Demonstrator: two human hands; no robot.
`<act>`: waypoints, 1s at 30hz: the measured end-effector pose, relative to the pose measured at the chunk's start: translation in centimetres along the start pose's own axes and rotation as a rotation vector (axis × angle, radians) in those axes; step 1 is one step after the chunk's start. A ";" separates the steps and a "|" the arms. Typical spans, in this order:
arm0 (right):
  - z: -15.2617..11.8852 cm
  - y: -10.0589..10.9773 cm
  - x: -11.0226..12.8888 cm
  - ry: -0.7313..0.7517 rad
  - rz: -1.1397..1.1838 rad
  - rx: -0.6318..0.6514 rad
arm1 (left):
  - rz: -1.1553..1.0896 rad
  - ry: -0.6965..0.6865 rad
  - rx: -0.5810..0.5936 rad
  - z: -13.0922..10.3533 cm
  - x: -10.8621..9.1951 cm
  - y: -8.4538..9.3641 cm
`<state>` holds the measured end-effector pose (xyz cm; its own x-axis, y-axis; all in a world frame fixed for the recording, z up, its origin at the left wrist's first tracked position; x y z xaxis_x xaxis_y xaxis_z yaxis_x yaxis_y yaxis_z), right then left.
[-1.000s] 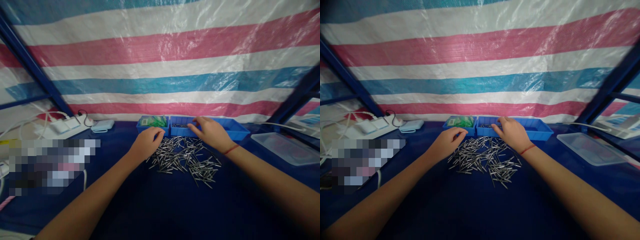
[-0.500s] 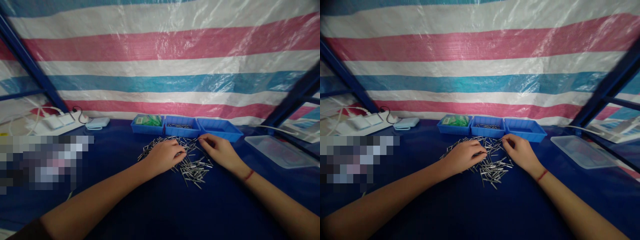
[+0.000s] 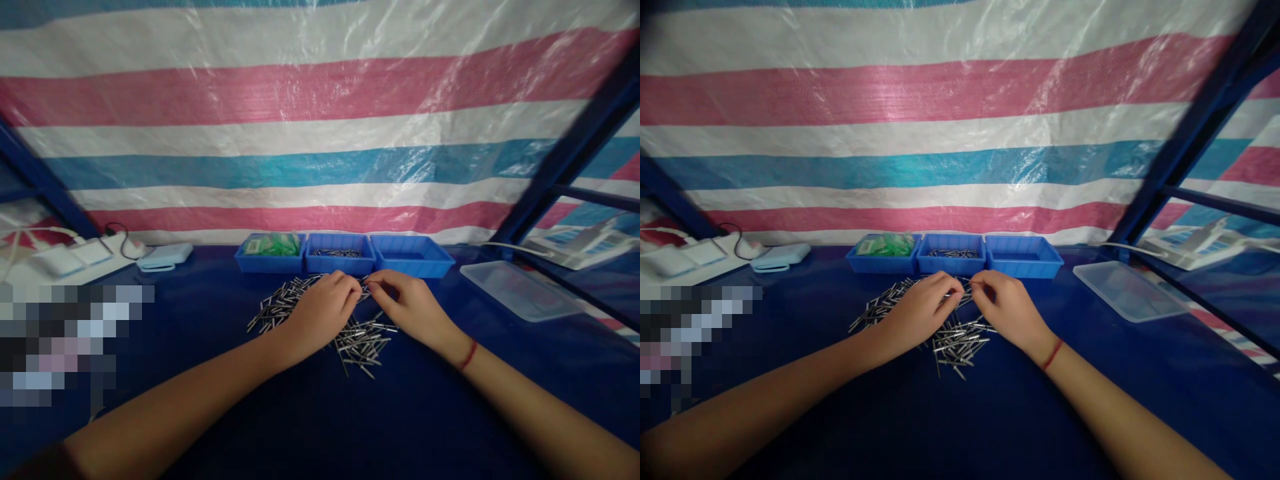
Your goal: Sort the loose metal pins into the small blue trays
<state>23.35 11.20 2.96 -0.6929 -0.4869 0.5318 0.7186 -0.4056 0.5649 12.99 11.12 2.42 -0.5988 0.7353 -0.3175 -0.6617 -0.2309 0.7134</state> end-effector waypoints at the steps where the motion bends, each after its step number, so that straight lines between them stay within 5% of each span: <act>1: -0.1 -0.1 0.6 0.012 0.034 0.009 | -0.092 0.073 -0.046 -0.3 0.5 0.5; 5: -0.8 -0.5 2.2 0.000 0.170 0.037 | -0.389 0.309 -0.140 -1.2 2.0 0.9; 12: -1.1 0.7 2.0 -0.075 0.297 -0.093 | -0.597 0.458 -0.157 -2.0 1.7 0.7; 30: -1.2 1.0 2.9 -0.049 0.396 -0.091 | -0.529 0.255 -0.119 -1.6 0.0 1.5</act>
<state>22.15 8.45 4.35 -0.3618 -0.5825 0.7278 0.9313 -0.2617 0.2535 11.30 9.80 2.47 -0.2539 0.5971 -0.7610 -0.9367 0.0444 0.3474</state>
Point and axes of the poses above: each hand's wrist, its own z-axis towards the middle knuckle, its own y-axis out of the back of the hand, x = y × z, the point moved 9 cm from there along z, towards the middle knuckle, and after that the axes turned 13 degrees about -x, right-handed, at the moved point
